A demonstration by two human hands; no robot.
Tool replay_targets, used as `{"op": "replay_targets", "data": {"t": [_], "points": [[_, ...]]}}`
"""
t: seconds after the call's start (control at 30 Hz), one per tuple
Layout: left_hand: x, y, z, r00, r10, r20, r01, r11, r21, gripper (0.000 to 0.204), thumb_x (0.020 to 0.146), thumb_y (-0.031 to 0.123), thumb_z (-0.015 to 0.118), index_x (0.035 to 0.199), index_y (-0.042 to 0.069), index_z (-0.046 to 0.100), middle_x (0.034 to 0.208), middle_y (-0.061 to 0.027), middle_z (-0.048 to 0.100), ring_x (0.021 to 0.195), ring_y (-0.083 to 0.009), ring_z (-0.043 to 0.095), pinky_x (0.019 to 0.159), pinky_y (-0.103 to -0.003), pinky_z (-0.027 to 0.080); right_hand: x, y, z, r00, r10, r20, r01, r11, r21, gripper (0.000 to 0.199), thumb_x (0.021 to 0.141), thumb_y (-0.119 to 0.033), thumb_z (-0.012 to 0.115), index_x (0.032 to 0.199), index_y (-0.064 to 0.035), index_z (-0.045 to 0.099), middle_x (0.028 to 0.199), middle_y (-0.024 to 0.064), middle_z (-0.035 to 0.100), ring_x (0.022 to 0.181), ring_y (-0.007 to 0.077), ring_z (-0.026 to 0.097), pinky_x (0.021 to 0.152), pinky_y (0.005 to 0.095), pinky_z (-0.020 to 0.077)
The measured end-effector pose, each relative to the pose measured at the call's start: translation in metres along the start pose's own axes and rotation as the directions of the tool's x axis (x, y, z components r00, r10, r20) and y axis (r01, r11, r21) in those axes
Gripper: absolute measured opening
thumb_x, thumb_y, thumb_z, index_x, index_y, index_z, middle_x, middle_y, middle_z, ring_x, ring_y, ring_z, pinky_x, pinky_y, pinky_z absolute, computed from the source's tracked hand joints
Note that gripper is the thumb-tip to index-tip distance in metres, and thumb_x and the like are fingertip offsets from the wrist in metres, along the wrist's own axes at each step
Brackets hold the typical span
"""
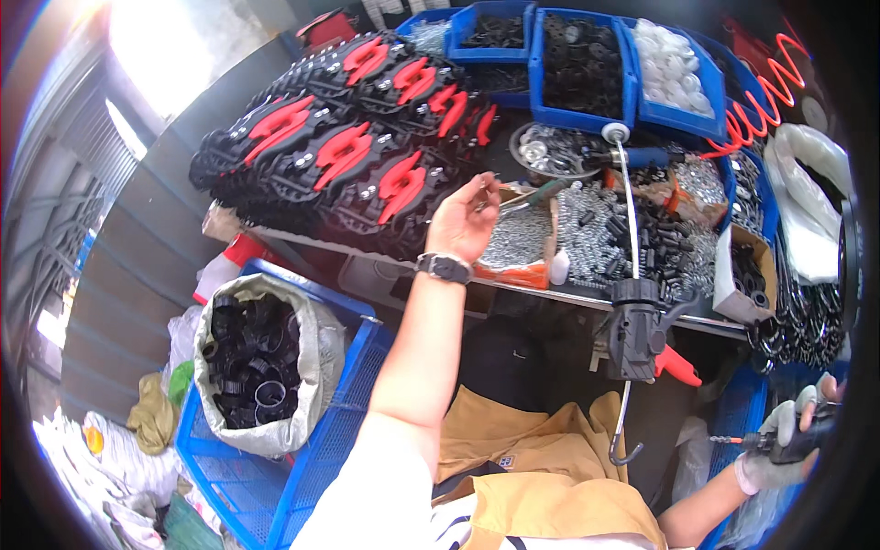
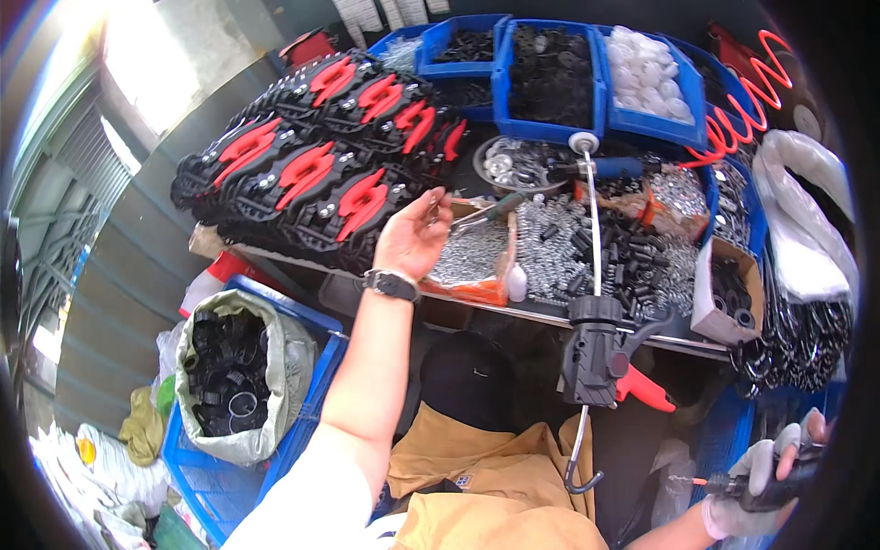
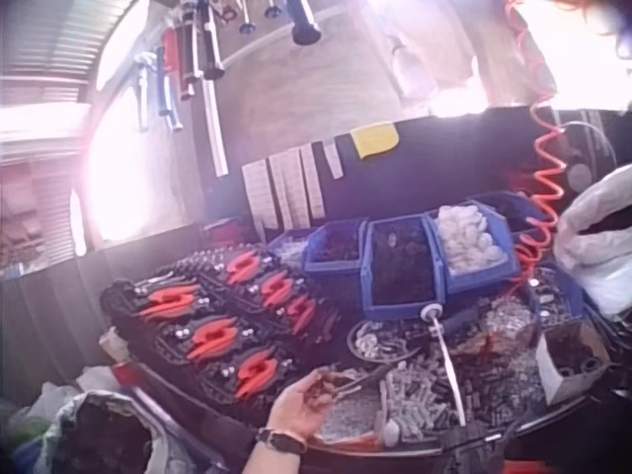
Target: The person assembles mechanical components, springs, and washers into a complex unit at a factory workstation. The assembly is performed using a pneumatic screwdriver and an assembly clamp.
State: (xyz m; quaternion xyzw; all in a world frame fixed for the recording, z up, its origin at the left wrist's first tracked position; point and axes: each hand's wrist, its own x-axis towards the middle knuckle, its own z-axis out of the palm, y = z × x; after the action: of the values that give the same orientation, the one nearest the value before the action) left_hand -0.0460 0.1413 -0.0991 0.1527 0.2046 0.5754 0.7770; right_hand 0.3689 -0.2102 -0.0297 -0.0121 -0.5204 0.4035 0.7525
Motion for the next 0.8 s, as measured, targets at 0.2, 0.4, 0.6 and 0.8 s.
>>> {"op": "replay_targets", "data": {"t": [0.2,0.4,0.6,0.8], "points": [[-0.013,-0.009,0.008,0.983,0.172,0.070,-0.182,0.964,0.194,0.023,0.091,0.001,0.066,0.113,-0.001,0.063,0.102,-0.0122,0.068,0.091,-0.0178,0.066,0.075,-0.026,0.059,0.032,0.071,0.066,0.977,-0.186,-0.106,0.192,0.980,0.054,0.060,0.073,0.000,0.067,0.124,0.0051,0.034,0.104,0.0106,0.036,0.081,0.0162,0.040,0.046,0.0235,0.0333],[-0.167,-0.116,0.029,0.926,-0.346,0.152,0.291,0.909,0.298,0.020,0.102,0.024,0.055,0.099,0.004,0.056,0.083,-0.0029,0.057,0.065,-0.0074,0.046,0.050,-0.019,0.031,0.028,0.131,0.099,0.951,-0.215,-0.224,0.136,0.937,-0.322,0.078,0.078,-0.005,0.076,0.144,0.0034,0.035,0.123,0.0114,0.046,0.111,0.0261,0.047,0.056,0.0301,0.0533],[-0.206,-0.146,0.021,0.855,-0.512,0.079,0.510,0.859,0.049,0.025,0.102,0.030,0.052,0.098,0.006,0.054,0.077,-0.0003,0.049,0.062,-0.0068,0.040,0.048,-0.019,0.026,0.030,0.164,0.109,0.998,0.016,-0.056,-0.039,0.895,-0.445,0.078,0.081,-0.012,0.078,0.147,-0.0077,0.036,0.114,0.0104,0.050,0.100,0.0276,0.055,0.057,0.0344,0.0611],[-0.205,-0.165,0.018,0.897,-0.410,0.163,0.402,0.912,0.080,0.024,0.103,0.031,0.052,0.100,0.008,0.055,0.075,0.0022,0.048,0.064,-0.0058,0.041,0.049,-0.021,0.029,0.031,0.166,0.111,0.996,0.018,-0.092,-0.059,0.880,-0.471,0.077,0.080,-0.013,0.078,0.146,-0.0078,0.039,0.112,0.0103,0.050,0.098,0.0274,0.056,0.055,0.0346,0.0611]]}}
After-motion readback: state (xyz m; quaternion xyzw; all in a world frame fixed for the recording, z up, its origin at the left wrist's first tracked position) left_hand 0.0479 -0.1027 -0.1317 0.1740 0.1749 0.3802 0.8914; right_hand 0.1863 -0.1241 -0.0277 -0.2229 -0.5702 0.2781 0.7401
